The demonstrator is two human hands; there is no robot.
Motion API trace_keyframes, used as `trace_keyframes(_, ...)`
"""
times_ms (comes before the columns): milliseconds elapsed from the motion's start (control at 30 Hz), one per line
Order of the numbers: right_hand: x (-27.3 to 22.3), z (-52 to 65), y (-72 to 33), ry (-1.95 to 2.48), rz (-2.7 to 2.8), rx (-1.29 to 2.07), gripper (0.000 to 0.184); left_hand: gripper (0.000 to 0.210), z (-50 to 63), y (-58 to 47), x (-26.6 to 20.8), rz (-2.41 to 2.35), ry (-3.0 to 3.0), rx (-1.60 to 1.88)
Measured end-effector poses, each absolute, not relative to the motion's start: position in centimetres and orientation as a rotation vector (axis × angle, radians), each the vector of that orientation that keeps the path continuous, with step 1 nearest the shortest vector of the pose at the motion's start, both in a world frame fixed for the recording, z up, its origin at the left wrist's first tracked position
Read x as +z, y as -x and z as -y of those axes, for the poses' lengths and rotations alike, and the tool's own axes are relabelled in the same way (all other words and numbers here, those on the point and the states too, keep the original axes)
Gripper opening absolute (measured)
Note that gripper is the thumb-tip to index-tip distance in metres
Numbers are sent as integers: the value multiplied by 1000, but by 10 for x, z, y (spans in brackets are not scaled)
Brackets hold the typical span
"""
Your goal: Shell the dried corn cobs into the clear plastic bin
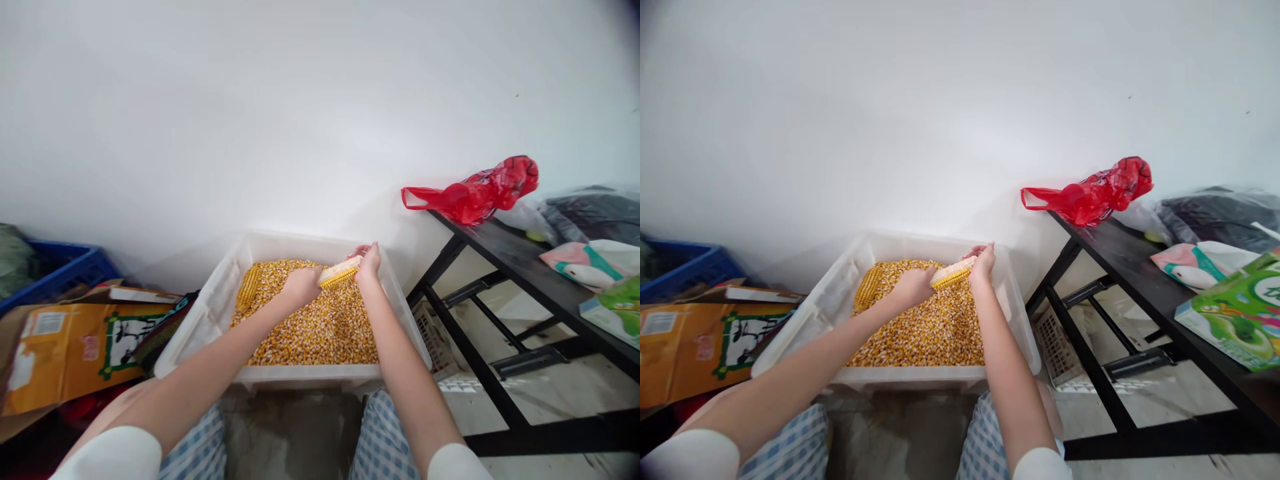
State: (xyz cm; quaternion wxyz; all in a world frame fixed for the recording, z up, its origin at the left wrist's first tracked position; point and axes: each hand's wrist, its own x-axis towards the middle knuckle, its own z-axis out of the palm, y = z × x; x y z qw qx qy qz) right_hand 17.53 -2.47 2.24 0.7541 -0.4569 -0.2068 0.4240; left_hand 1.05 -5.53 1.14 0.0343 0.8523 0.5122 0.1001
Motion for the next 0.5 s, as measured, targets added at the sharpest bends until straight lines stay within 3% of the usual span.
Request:
trace_keyframes(200, 28, 30, -168, 960, 534, 792, 43, 20, 50, -10, 3, -1398, -2520, 443)
trace_keyframes(367, 29, 29, -180, 921, 522, 946, 52, 20, 47, -12, 1, -1260, -2415, 528)
trace_keyframes(500, 23, 25, -187, 1062, 368, 989, 53, 22, 47, -14, -1, -1414, -2486, 508)
